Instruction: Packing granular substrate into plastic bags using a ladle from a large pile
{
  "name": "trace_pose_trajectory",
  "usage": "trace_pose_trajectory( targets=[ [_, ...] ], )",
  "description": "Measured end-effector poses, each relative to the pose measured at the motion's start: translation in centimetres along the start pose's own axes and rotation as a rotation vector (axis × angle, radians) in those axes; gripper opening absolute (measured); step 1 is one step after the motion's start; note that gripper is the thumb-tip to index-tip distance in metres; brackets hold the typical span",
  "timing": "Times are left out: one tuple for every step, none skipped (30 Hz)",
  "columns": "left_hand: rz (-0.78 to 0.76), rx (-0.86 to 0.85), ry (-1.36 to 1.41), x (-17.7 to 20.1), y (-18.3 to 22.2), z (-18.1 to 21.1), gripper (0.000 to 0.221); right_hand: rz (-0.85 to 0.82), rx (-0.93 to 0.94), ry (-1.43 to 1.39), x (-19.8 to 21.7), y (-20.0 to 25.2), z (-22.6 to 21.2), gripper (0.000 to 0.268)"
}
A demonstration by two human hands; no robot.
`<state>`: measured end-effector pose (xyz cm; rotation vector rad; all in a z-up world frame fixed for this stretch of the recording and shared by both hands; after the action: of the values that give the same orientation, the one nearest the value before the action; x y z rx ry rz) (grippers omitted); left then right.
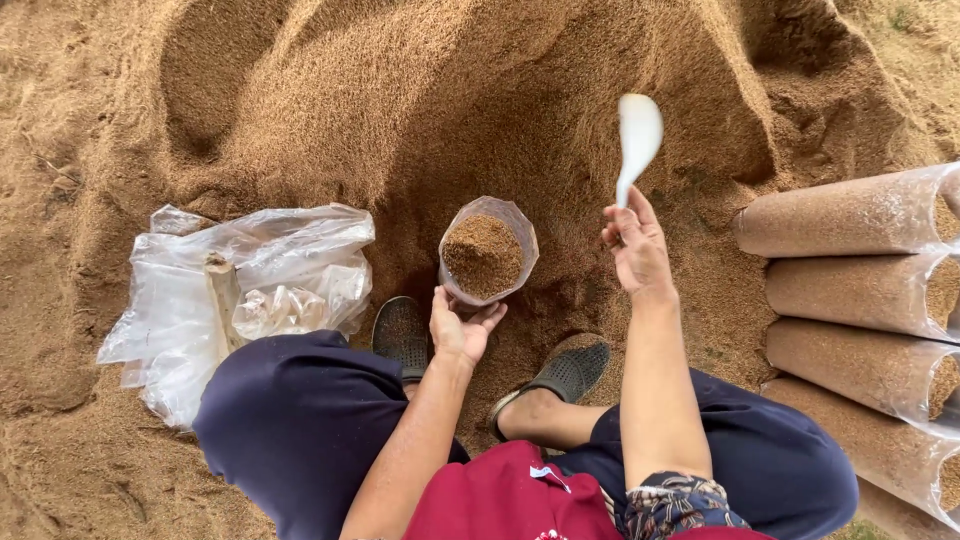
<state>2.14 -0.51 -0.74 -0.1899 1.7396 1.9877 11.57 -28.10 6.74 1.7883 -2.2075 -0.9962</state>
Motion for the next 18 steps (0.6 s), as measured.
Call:
trace_pose_trajectory(
  targets=[
    [0.005,0.003,-0.002,-0.2,0.4,0.0,0.062,0.004,-0.004,0.000,1.6,-1.0,1.5,0.040],
    [0.022,0.007,-0.002,-0.4,0.8,0.2,0.065,0.190,-0.092,-0.129,3.3,-2.1,3.2,0.045],
    [0.038,0.010,-0.003,-0.7,1.2,0.3,0.069,0.378,-0.178,-0.257,5.0,-3.2,4.9,0.050],
    [0.048,0.009,-0.004,-1.4,2.1,0.7,0.069,0.380,-0.188,-0.257,7.9,-4.9,7.8,0.050],
    [0.044,0.011,-0.026,-2.1,3.0,1.1,0.067,0.478,-0.236,-0.296,11.0,-6.6,10.9,0.047],
    [0.039,0.014,-0.048,-2.8,4.0,1.4,0.064,0.578,-0.283,-0.332,14.1,-8.1,13.9,0.045],
    [0.049,0.015,-0.049,-3.1,4.0,1.4,0.064,0.582,-0.292,-0.331,14.7,-8.7,14.9,0.045],
    [0.058,0.016,-0.037,-3.3,4.1,1.3,0.066,0.606,-0.317,-0.311,15.3,-9.1,15.9,0.046],
    [0.067,0.018,-0.025,-3.6,4.3,1.3,0.067,0.630,-0.342,-0.291,15.9,-9.4,17.0,0.046],
    [0.073,0.019,-0.026,-3.4,4.0,1.2,0.067,0.634,-0.347,-0.290,14.5,-9.2,16.5,0.046],
    [0.079,0.016,0.006,-3.2,3.8,1.0,0.066,0.605,-0.342,-0.272,13.1,-9.0,16.0,0.048],
    [0.080,0.012,0.040,-3.1,3.5,0.9,0.064,0.573,-0.332,-0.254,11.6,-9.0,15.2,0.049],
    [0.082,0.012,0.041,-3.3,3.7,1.0,0.064,0.573,-0.334,-0.253,10.6,-9.1,14.9,0.049],
    [0.084,0.014,0.026,-3.5,3.9,1.0,0.066,0.466,-0.349,-0.248,9.5,-9.3,14.6,0.050],
    [0.086,0.016,0.012,-3.7,4.1,1.1,0.067,0.359,-0.364,-0.243,8.3,-9.4,14.2,0.052],
    [0.085,0.013,0.015,-3.8,4.1,1.1,0.067,0.355,-0.364,-0.240,6.6,-8.7,13.3,0.052],
    [0.090,0.016,0.037,-3.9,4.2,1.1,0.065,0.290,-0.363,-0.238,5.0,-7.9,12.4,0.053],
    [0.096,0.021,0.057,-3.9,4.4,1.0,0.064,0.229,-0.363,-0.236,3.4,-6.9,11.6,0.054]
  ],
)
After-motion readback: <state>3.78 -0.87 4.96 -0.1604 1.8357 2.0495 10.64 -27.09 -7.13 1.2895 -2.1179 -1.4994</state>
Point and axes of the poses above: each hand's wrist, its own y-axis away from the middle knuckle, its own x-axis out of the back of the hand, z = x × y, the point moved 1 cm from there along -y, towards the middle knuckle, and after that the axes turned 12 degrees about -x, right-handed, at the moved point
